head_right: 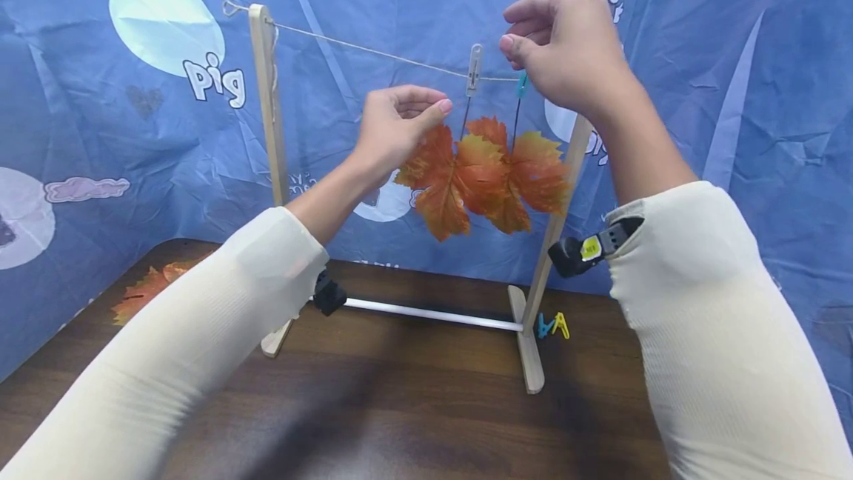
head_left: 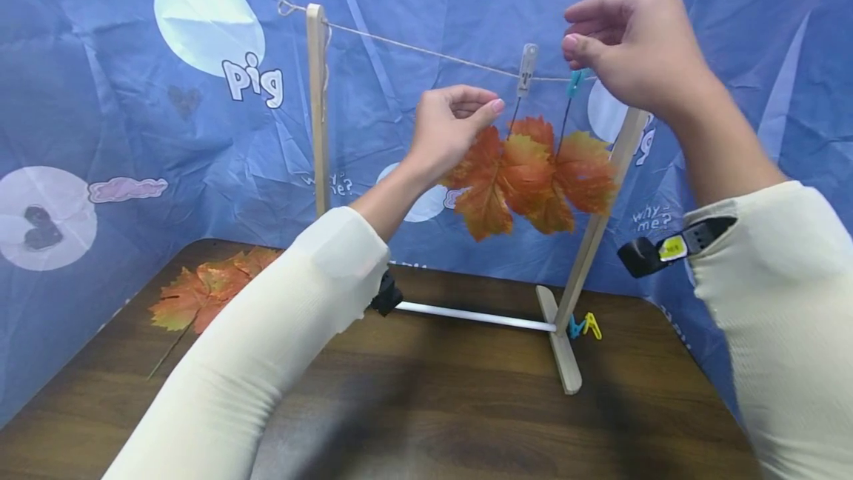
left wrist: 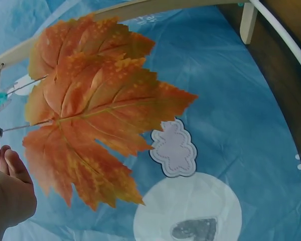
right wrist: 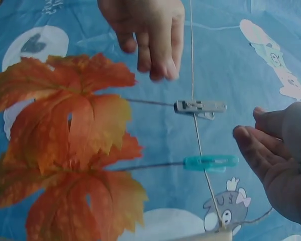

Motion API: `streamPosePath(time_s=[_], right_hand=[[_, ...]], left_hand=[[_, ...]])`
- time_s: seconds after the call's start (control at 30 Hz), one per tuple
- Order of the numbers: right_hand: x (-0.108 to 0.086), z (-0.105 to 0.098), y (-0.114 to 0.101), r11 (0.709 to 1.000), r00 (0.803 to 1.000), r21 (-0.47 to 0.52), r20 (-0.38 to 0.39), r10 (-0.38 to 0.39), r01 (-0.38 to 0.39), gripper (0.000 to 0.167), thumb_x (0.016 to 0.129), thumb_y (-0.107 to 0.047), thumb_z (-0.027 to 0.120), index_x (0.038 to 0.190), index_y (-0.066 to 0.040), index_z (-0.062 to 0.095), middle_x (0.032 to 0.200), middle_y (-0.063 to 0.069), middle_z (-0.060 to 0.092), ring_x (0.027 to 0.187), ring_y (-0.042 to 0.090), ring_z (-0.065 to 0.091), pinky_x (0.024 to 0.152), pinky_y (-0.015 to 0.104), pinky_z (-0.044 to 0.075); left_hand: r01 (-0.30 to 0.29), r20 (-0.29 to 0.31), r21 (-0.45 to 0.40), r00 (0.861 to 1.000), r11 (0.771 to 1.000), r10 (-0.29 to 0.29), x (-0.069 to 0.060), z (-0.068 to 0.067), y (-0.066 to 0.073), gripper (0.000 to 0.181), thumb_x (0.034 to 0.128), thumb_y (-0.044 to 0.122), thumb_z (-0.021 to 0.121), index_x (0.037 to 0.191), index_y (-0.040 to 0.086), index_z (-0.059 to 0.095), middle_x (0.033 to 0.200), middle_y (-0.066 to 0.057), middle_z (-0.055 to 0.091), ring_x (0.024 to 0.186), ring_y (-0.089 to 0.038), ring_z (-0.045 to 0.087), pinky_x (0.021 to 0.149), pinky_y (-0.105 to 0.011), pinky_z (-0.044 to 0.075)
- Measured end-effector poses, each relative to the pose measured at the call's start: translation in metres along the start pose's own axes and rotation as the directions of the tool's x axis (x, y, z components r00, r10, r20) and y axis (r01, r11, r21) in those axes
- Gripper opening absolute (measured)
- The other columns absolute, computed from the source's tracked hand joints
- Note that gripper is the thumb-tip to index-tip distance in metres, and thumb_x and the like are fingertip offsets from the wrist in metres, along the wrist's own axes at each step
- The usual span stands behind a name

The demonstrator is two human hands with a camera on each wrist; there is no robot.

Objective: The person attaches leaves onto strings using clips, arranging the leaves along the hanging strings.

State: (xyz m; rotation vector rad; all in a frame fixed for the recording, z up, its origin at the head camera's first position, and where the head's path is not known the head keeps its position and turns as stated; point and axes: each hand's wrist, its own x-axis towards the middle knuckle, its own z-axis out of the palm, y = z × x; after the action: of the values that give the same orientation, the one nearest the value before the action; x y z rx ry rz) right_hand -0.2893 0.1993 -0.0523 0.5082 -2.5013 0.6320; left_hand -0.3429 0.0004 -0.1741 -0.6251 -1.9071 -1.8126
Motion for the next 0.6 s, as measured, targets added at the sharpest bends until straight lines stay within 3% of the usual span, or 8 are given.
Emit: streamPosePath(time_s=[0.23, 0.4, 0.6], right_hand=[[-0.015, -0.012, 0.016, 0.998, 0.985, -0.020, -0.165, -0.058, 0.056, 0.038, 0.104, -0.029, 0.060, 0.136, -0.009, 0.065, 0.124, 0.016, 0.070, 0.085, -0.010, 0.060, 0.086, 0.014, 0.052], [-0.029, -0.022, 0.030, 0.997, 0.968, -0.059, -0.239, -0.071, 0.059, 0.039, 0.103, -0.032, 0.062, 0.134, -0.009, 0.067, 0.116, 0.014, 0.071, 0.080, -0.013, 0.056, 0.077, 0.008, 0.046], [-0.052, -0.030, 0.052, 0.996, 0.957, -0.091, -0.285, -0.052, 0.027, 0.040, 0.104, -0.033, 0.060, 0.136, -0.011, 0.066, 0.123, 0.019, 0.069, 0.080, -0.017, 0.053, 0.080, 0.006, 0.045]], left_hand=[[0.002, 0.000, 0.011, 1.000, 1.000, -0.002, -0.013, -0.018, -0.008, 0.019, 0.0956, 0.022, 0.076, 0.107, 0.007, 0.078, 0.099, -0.005, 0.076, 0.094, -0.013, 0.071, 0.079, -0.028, 0.054], [-0.020, 0.011, 0.032, 1.000, 0.999, 0.020, -0.023, -0.033, -0.017, 0.019, 0.0952, 0.019, 0.076, 0.106, 0.004, 0.077, 0.097, -0.008, 0.076, 0.092, -0.020, 0.072, 0.073, -0.028, 0.055], [-0.013, 0.071, 0.120, 0.997, 0.993, 0.005, -0.041, -0.049, -0.030, 0.021, 0.0958, 0.022, 0.075, 0.109, 0.006, 0.077, 0.098, -0.006, 0.077, 0.090, -0.017, 0.069, 0.077, -0.029, 0.054]])
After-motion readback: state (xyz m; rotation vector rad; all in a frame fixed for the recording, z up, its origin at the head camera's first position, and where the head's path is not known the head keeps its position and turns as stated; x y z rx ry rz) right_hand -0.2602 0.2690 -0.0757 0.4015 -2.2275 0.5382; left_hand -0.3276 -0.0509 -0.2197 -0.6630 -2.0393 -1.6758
